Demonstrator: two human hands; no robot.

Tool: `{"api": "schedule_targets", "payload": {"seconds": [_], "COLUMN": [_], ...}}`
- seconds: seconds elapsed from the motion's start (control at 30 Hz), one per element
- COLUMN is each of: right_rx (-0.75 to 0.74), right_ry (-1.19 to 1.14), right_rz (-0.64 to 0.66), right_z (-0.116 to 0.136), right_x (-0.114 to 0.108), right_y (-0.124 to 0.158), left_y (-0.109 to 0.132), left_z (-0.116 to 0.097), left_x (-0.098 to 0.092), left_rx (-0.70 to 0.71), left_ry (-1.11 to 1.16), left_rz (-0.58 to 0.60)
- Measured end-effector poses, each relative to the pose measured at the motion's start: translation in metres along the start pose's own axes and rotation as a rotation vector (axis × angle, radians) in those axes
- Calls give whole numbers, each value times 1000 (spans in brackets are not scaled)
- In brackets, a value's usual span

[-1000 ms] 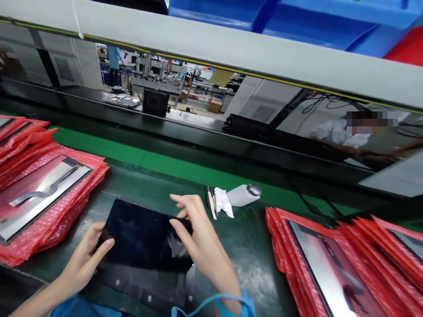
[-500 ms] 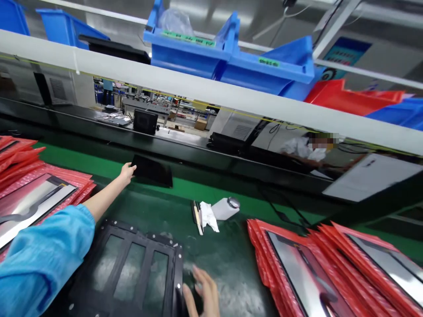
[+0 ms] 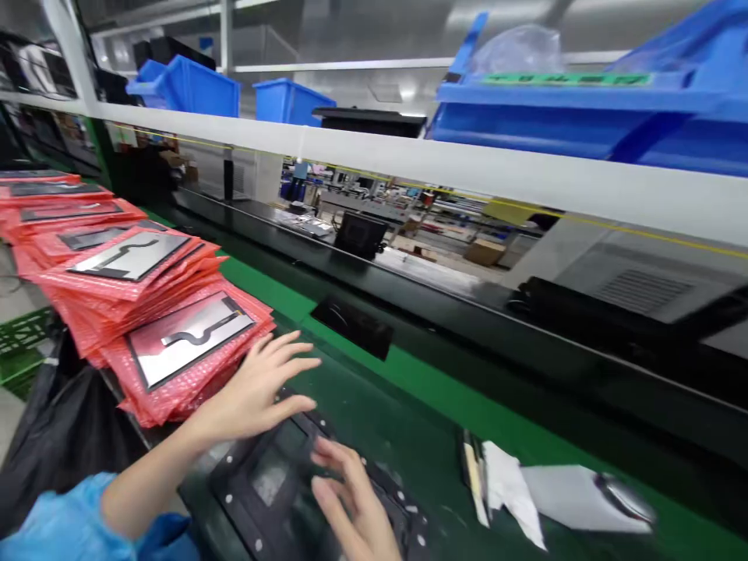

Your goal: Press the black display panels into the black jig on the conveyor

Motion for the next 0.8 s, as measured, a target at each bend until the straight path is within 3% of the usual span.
{"api": "schedule_targets", "payload": {"seconds": [0.03,0.07,0.17,0.2,0.27,0.4,0.53,0.67,0.8], "right_rx": [38,74,186,230,311,382,384,369,367], "right_ry": [-59,-121,-294,-346,-436,-512,-512,-514,-562], "right_rz": [102,177,272,272,256,222,165,144,125], "right_z": [7,13,18,16,11,-4,-18,-22,-22], "right_x": [23,45,103,120,151,200,225,231,217], "right_y": [-8,-16,-41,-49,-64,-81,-80,-74,-76], "left_y": [21,42,99,115,138,155,150,148,160], "left_z": [12,30,92,113,149,192,203,191,151], "left_x": [-29,-62,-145,-165,-192,-204,-202,-203,-185], "left_rx": [-85,-215,-463,-534,-660,-791,-835,-816,-736], "left_ry": [-52,-105,-268,-306,-329,-285,-296,-351,-402], "left_rz": [-118,-318,-744,-847,-945,-890,-789,-683,-591]}}
Point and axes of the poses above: each hand's wrist, its own y-axis away from the middle knuckle, its own x-axis out of the palm, z = x × y, the point moved 4 cm from there along -y, towards the middle knuckle, and after that the axes turned 14 degrees about -z, right-handed, at the moved point
